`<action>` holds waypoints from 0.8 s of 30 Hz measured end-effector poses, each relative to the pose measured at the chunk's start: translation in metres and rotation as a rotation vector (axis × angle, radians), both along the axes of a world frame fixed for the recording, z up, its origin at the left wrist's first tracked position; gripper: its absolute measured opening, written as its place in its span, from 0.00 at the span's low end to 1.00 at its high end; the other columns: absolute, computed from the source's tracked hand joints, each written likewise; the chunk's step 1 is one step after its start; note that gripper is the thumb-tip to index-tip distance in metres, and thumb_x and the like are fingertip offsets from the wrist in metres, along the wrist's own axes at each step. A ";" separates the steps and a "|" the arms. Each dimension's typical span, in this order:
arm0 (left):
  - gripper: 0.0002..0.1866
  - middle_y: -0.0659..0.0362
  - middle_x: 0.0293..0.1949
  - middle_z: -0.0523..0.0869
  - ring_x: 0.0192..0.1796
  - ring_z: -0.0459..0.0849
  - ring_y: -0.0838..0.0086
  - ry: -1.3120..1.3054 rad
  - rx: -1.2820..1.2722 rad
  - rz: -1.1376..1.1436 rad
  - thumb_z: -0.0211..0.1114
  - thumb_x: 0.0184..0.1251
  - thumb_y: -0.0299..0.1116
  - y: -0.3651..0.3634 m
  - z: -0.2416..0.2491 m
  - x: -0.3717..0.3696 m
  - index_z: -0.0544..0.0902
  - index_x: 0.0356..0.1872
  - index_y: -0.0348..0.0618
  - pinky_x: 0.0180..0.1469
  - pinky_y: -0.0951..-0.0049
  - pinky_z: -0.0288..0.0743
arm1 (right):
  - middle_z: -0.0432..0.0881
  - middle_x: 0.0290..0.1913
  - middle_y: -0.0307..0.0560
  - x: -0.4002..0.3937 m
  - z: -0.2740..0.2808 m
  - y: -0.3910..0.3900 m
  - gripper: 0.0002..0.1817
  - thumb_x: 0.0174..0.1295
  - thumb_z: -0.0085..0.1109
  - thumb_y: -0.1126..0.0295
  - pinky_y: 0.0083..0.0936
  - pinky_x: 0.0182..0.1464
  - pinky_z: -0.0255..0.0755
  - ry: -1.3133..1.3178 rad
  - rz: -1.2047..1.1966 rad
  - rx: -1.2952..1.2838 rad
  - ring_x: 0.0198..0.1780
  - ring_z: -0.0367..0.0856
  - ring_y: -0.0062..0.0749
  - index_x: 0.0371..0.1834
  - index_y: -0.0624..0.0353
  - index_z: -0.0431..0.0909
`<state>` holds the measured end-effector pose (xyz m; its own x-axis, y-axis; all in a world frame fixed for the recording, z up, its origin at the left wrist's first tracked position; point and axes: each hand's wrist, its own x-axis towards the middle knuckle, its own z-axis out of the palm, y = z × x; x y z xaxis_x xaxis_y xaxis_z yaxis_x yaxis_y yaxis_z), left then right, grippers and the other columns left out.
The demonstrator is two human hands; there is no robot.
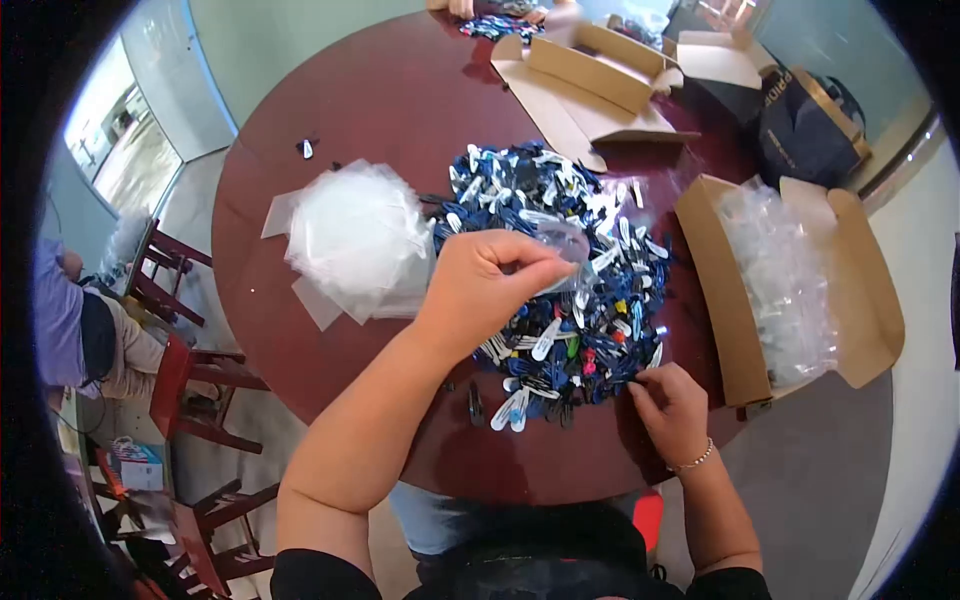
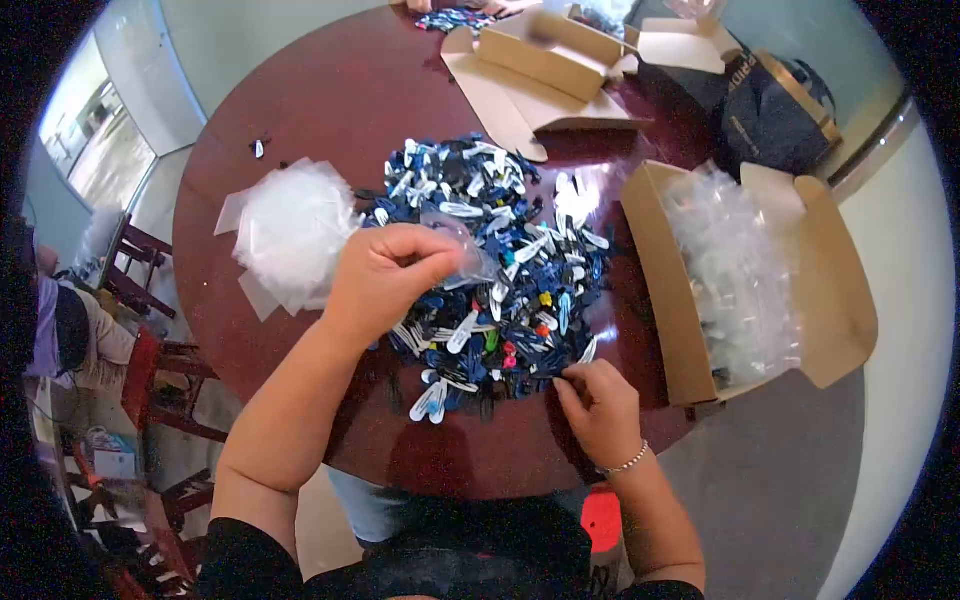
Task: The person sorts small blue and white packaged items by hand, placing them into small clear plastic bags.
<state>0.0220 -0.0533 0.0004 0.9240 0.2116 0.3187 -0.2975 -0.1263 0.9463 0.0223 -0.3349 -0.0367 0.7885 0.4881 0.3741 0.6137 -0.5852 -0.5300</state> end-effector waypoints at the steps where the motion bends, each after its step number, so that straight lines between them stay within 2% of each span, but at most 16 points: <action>1: 0.07 0.61 0.28 0.88 0.30 0.81 0.85 -0.013 0.002 0.010 0.73 0.58 0.30 0.002 0.001 0.001 0.88 0.31 0.36 0.34 0.80 0.74 | 0.77 0.29 0.42 0.002 0.007 0.001 0.08 0.54 0.67 0.80 0.19 0.28 0.68 0.086 -0.009 0.045 0.26 0.74 0.23 0.36 0.61 0.79; 3: 0.04 0.59 0.31 0.89 0.35 0.85 0.80 -0.052 0.145 0.017 0.72 0.58 0.27 0.003 0.001 0.001 0.89 0.32 0.37 0.41 0.79 0.77 | 0.77 0.29 0.42 0.007 0.034 0.011 0.08 0.54 0.67 0.81 0.17 0.29 0.67 0.104 0.017 0.142 0.26 0.74 0.20 0.35 0.61 0.79; 5: 0.05 0.58 0.31 0.89 0.34 0.85 0.79 -0.058 0.191 0.035 0.73 0.57 0.28 0.002 0.001 0.001 0.88 0.31 0.37 0.40 0.78 0.77 | 0.79 0.29 0.41 0.008 0.066 0.028 0.08 0.51 0.68 0.82 0.15 0.27 0.66 0.157 0.057 0.350 0.25 0.73 0.18 0.33 0.61 0.80; 6: 0.05 0.58 0.30 0.89 0.33 0.85 0.79 -0.054 0.223 0.039 0.73 0.57 0.28 0.002 0.000 0.001 0.88 0.31 0.37 0.39 0.77 0.77 | 0.79 0.29 0.41 0.006 0.086 0.040 0.08 0.51 0.68 0.82 0.15 0.27 0.66 0.151 0.064 0.350 0.25 0.73 0.18 0.33 0.61 0.80; 8: 0.05 0.58 0.29 0.89 0.33 0.84 0.79 -0.068 0.268 0.054 0.72 0.57 0.28 0.000 -0.001 0.001 0.88 0.31 0.38 0.37 0.77 0.77 | 0.79 0.29 0.42 0.004 0.118 0.063 0.10 0.49 0.69 0.83 0.17 0.26 0.68 -0.170 0.324 0.184 0.25 0.75 0.21 0.33 0.61 0.80; 10: 0.04 0.58 0.30 0.89 0.33 0.84 0.79 -0.075 0.270 0.034 0.72 0.58 0.28 0.001 0.002 0.000 0.88 0.31 0.38 0.38 0.77 0.77 | 0.79 0.29 0.44 0.006 0.124 0.087 0.11 0.48 0.71 0.82 0.22 0.27 0.71 -0.227 0.489 0.221 0.26 0.78 0.28 0.33 0.61 0.80; 11: 0.04 0.58 0.30 0.89 0.33 0.84 0.79 -0.076 0.270 0.006 0.71 0.58 0.28 0.002 0.003 -0.001 0.88 0.32 0.38 0.38 0.77 0.77 | 0.79 0.29 0.46 0.014 0.123 0.096 0.10 0.49 0.71 0.80 0.26 0.28 0.73 -0.290 0.495 0.182 0.27 0.80 0.34 0.33 0.61 0.80; 13: 0.04 0.58 0.31 0.89 0.34 0.85 0.79 -0.114 0.312 0.008 0.70 0.61 0.27 0.005 0.002 0.001 0.88 0.34 0.38 0.39 0.77 0.77 | 0.79 0.29 0.47 0.042 0.114 0.103 0.09 0.51 0.70 0.78 0.27 0.29 0.73 -0.406 0.380 0.012 0.27 0.79 0.36 0.33 0.61 0.79; 14: 0.05 0.59 0.32 0.89 0.34 0.85 0.79 -0.085 0.247 -0.028 0.69 0.62 0.27 0.006 0.003 0.002 0.88 0.35 0.37 0.39 0.77 0.77 | 0.78 0.29 0.46 0.058 0.110 0.105 0.07 0.53 0.68 0.77 0.26 0.29 0.72 -0.480 0.320 0.005 0.27 0.78 0.35 0.34 0.61 0.79; 16: 0.06 0.59 0.34 0.89 0.36 0.84 0.81 -0.029 0.116 -0.058 0.67 0.64 0.27 0.006 0.001 0.003 0.88 0.39 0.36 0.40 0.78 0.77 | 0.77 0.29 0.46 0.081 0.111 0.105 0.07 0.54 0.68 0.77 0.26 0.28 0.71 -0.428 0.226 0.038 0.25 0.77 0.33 0.34 0.61 0.80; 20: 0.07 0.60 0.34 0.90 0.36 0.83 0.82 0.064 0.045 -0.051 0.68 0.64 0.28 0.010 0.001 0.003 0.88 0.39 0.36 0.40 0.80 0.77 | 0.77 0.28 0.46 0.088 0.116 0.108 0.06 0.55 0.68 0.76 0.24 0.27 0.69 -0.367 0.298 0.057 0.24 0.76 0.31 0.33 0.62 0.80; 22: 0.08 0.61 0.33 0.90 0.35 0.83 0.84 0.159 -0.021 0.012 0.69 0.64 0.29 0.012 0.001 0.004 0.89 0.39 0.36 0.39 0.81 0.76 | 0.78 0.28 0.44 0.088 0.116 0.113 0.06 0.54 0.68 0.77 0.22 0.25 0.68 -0.327 0.367 0.122 0.22 0.75 0.26 0.34 0.62 0.81; 24: 0.07 0.62 0.32 0.90 0.35 0.82 0.84 0.146 -0.047 0.042 0.70 0.63 0.28 0.015 0.003 0.003 0.89 0.38 0.36 0.39 0.81 0.76 | 0.79 0.29 0.42 0.085 0.123 0.118 0.06 0.55 0.68 0.78 0.20 0.26 0.68 -0.281 0.413 0.147 0.22 0.75 0.23 0.35 0.62 0.81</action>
